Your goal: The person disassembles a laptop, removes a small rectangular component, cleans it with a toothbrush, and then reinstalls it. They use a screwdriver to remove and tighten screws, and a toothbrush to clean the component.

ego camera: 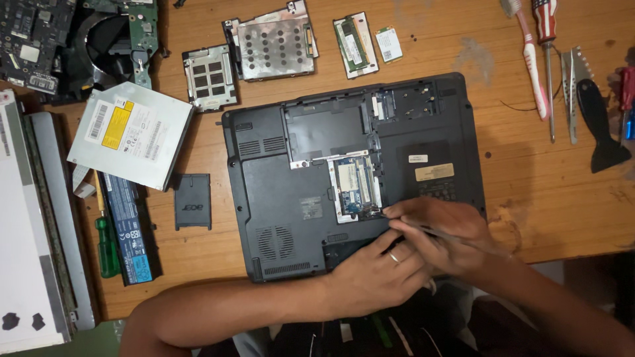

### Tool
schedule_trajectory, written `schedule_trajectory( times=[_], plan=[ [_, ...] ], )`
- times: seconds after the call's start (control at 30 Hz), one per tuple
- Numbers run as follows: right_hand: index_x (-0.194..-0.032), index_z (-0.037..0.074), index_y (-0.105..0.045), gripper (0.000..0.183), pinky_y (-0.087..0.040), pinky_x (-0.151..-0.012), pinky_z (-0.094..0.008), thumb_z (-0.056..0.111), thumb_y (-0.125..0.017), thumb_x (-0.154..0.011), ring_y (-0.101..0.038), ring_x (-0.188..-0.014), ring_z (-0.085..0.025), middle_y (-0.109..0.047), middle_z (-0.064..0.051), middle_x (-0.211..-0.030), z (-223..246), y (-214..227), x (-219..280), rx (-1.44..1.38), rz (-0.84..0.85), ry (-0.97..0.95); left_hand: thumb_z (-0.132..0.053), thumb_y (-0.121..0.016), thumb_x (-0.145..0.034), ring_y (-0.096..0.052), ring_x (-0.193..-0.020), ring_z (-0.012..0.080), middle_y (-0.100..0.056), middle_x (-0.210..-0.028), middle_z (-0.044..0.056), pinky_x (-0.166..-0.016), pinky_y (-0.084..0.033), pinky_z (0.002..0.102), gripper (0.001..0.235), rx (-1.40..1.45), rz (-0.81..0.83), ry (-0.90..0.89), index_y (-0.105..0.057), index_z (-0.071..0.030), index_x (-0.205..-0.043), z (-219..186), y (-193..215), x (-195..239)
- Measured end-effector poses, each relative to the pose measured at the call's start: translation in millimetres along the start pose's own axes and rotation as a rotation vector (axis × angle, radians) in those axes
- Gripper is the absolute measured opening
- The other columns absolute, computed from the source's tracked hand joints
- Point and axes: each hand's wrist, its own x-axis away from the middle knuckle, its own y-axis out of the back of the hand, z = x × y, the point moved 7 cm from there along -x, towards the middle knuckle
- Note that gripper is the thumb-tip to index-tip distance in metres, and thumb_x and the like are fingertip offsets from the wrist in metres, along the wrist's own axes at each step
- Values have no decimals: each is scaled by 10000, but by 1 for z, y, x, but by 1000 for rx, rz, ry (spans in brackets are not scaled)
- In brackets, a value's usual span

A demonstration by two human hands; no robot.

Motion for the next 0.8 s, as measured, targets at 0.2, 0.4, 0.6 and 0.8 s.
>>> schedule_trajectory(
  times=[0.2,0.4,0.6,0.8],
  plan=[
    [-1141,-57,-665,301,-580,-895,-308,79,-705,-876,-731,-1047,-228,-724,-133,-1134,1,4,-7,-113,45,9,-270,-633,-949,-628,-1199,255,-681,-1174,100,-1205,-402,471,268,20,-19,3,-718,-68,-1103,0,-2,0],
    [-1057,-5,-680,146,-616,-741,-269,-3,-677,-911,-760,-857,-162,-732,-93,-1004,-12,-3,-15,-293,174,-383,-263,-633,-959,-640,-1159,240,-677,-1136,91,-1198,-417,484,276,45,-19,8,-721,-74,-1141,-2,-8,3],
    [-1072,-49,-687,183,-585,-637,-286,-13,-659,-894,-728,-762,-177,-713,-128,-970,-7,0,-21,-374,165,-285,-281,-624,-958,-646,-1155,247,-672,-1111,98,-1171,-406,505,292,61,25,2,-724,-85,-1150,-2,-10,3],
    [-964,-19,-701,66,-616,-709,-287,-5,-665,-911,-777,-826,-189,-750,-120,-946,-30,-4,-6,-340,-26,-452,-286,-618,-976,-602,-1251,224,-678,-1210,66,-1247,-353,436,300,-13,-34,17,-724,-92,-1178,0,1,2]
  ],
)
